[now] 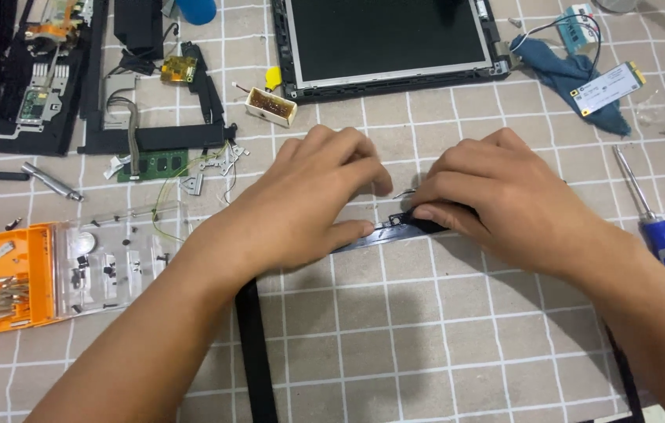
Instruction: Soldering small components and assembling a circuit board into a laptop screen bezel.
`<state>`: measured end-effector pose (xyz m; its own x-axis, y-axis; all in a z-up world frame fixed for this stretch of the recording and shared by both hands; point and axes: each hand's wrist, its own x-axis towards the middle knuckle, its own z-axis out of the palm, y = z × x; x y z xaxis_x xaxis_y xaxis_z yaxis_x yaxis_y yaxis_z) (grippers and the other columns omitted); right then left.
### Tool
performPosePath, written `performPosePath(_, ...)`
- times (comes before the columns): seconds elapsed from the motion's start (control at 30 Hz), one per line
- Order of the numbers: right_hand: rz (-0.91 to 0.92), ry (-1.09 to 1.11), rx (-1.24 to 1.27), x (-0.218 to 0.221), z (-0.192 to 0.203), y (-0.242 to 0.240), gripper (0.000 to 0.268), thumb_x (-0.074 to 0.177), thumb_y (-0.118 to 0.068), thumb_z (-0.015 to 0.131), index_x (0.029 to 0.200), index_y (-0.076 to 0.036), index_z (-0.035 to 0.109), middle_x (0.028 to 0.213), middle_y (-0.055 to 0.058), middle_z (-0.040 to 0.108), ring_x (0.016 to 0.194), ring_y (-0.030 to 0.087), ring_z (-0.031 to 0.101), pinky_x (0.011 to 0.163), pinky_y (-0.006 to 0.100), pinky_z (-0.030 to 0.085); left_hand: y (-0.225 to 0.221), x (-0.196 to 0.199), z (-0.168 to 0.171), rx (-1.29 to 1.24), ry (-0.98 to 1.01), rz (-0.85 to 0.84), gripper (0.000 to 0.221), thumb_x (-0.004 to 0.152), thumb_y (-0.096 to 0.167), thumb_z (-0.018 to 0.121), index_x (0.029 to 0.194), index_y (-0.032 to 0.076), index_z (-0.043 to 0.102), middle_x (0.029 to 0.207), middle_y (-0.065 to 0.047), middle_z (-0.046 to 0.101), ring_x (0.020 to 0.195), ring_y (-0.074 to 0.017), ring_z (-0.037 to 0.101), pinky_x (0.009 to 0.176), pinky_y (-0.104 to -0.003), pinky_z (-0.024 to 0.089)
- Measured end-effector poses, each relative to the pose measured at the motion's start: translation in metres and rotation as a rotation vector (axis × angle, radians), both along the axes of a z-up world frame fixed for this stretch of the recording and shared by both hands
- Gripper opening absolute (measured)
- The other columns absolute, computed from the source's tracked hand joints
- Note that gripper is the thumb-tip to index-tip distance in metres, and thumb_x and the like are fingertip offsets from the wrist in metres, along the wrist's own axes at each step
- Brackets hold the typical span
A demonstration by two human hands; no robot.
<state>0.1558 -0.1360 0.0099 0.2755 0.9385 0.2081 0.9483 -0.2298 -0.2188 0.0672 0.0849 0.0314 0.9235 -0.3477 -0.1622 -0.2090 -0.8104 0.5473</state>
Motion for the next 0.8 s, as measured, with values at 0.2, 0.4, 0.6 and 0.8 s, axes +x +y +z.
performPosePath(0.2, 0.2, 0.066, 0.024, 0.004, 0.003, 0.008, 0.013, 0.086, -0.022, 0.067, 0.098, -0.017, 0.068, 0.094, 0.001, 0.063, 0.088, 0.018, 0.06, 0.069, 0.035, 0.041, 0.007, 0.003, -0.026, -0.133, -0.126, -0.112, 0.038, 0.079, 0.022, 0.063, 0.116, 0.016, 0.054, 0.15, -0.011, 0.03, 0.143, -0.0301, 0.013, 0.111, -0.053, 0.002)
performPosePath(0.4, 0.1, 0.167, 0.109, 0.001, -0.01, 0.008, 0.008, 0.088, -0.015, 0.067, 0.096, -0.014, 0.066, 0.087, 0.001, 0.063, 0.081, 0.02, 0.058, 0.071, 0.033, 0.04, 0.007, 0.005, -0.024, -0.141, -0.106, -0.131, 0.038, 0.079, 0.02, 0.063, 0.116, 0.017, 0.054, 0.152, -0.008, 0.031, 0.144, -0.0281, 0.01, 0.109, -0.057, 0.001)
performPosePath(0.6, 0.135, 0.171, 0.12, 0.005, -0.003, 0.003, 0.015, 0.086, -0.013, 0.067, 0.101, -0.012, 0.066, 0.096, 0.005, 0.064, 0.091, 0.02, 0.062, 0.078, 0.035, 0.043, 0.008, 0.006, -0.026, -0.136, -0.126, -0.136, 0.039, 0.079, 0.022, 0.063, 0.117, 0.018, 0.054, 0.151, -0.007, 0.032, 0.143, -0.0283, 0.011, 0.108, -0.057, 0.001)
performPosePath(0.8, 0.193, 0.005, 0.116, 0.003, -0.008, 0.003, 0.015, 0.082, -0.019, 0.074, 0.096, -0.017, 0.07, 0.096, 0.004, 0.059, 0.083, 0.022, 0.057, 0.066, 0.036, 0.039, 0.008, 0.006, -0.026, -0.133, -0.124, -0.147, 0.041, 0.081, 0.023, 0.062, 0.12, 0.018, 0.053, 0.151, -0.008, 0.031, 0.143, -0.0292, 0.011, 0.108, -0.057, 0.001)
